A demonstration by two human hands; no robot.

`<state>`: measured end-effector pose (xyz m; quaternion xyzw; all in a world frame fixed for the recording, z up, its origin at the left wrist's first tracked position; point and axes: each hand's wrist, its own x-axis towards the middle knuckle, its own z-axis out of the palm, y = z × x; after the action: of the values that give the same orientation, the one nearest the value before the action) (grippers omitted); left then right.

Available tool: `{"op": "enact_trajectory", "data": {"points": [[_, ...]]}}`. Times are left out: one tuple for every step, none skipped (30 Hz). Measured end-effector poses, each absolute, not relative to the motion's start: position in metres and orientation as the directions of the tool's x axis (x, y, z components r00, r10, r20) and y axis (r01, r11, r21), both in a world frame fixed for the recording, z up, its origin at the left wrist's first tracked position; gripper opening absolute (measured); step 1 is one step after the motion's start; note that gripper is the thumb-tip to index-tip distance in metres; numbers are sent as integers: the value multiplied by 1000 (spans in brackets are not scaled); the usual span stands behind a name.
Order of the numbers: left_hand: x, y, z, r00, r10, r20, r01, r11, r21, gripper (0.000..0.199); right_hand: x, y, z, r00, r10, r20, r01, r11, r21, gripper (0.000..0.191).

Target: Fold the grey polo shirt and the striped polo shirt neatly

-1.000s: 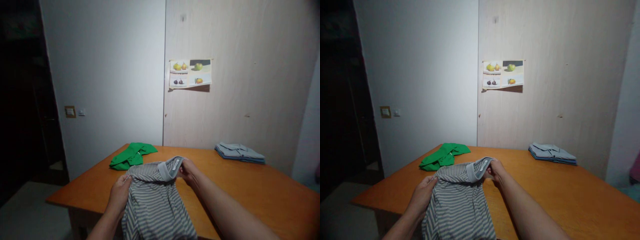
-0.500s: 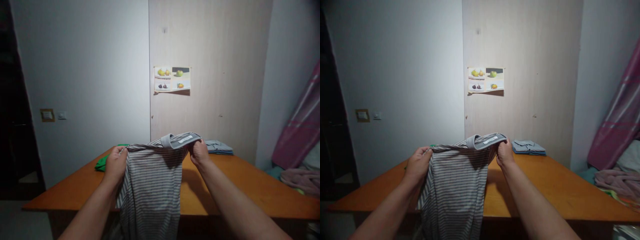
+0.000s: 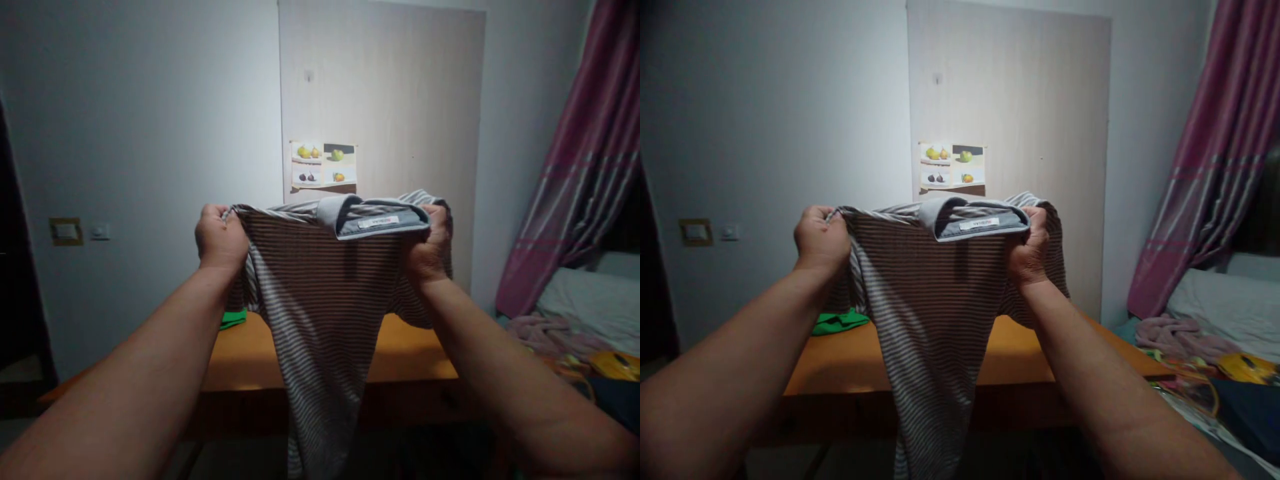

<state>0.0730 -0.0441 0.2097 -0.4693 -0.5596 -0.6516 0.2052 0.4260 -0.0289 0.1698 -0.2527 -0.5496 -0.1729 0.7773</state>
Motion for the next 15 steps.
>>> {"op": "enact_trajectory", "data": {"points": [[75,-49,216,-468,268,842,811,-247,530,29,428,-32,174,333,-17,943,595,779,-196,20],[76,-54,220,-450,293,844,834,-199,514,29,430,-33,178,327,-22,945,631,749,-201,20],[77,-58,222,-420,327,846,862,-149,485,30,432,-34,181,319,-6,948,658,721,-217,19],[77,-63,222,-382,368,848,891,-99,444,30,434,-34,183,319,23,948,677,694,-245,19],[77,-67,221,-342,405,848,917,-54,395,31,436,-34,184,324,60,944,690,668,-279,19],[76,-70,219,-305,437,846,938,-15,346,31,438,-33,184,332,102,938,697,643,-317,20],[74,-72,215,-276,466,840,953,18,303,32,440,-32,183,339,149,929,698,622,-355,21],[72,-72,212,-258,495,830,961,44,273,33,441,-31,181,348,200,916,691,606,-394,21],[70,-71,208,-253,523,814,964,64,259,33,442,-29,178,356,254,899,673,598,-435,22],[68,-69,204,-258,551,793,963,77,260,34,442,-26,175,365,317,876,638,600,-483,22],[66,-66,201,-268,580,769,958,80,274,33,442,-23,171,381,400,834,571,607,-552,22],[65,-62,197,-284,609,741,949,70,306,32,441,-19,167,397,495,773,478,608,-634,21],[64,-57,194,-305,635,709,931,44,361,30,439,-16,163,406,586,701,373,594,-712,20],[64,-52,190,-329,661,675,897,-6,442,27,436,-12,159,406,663,629,275,568,-776,20],[65,-49,186,-353,690,632,835,-73,546,25,434,-10,154,400,722,564,198,533,-822,19]]}}
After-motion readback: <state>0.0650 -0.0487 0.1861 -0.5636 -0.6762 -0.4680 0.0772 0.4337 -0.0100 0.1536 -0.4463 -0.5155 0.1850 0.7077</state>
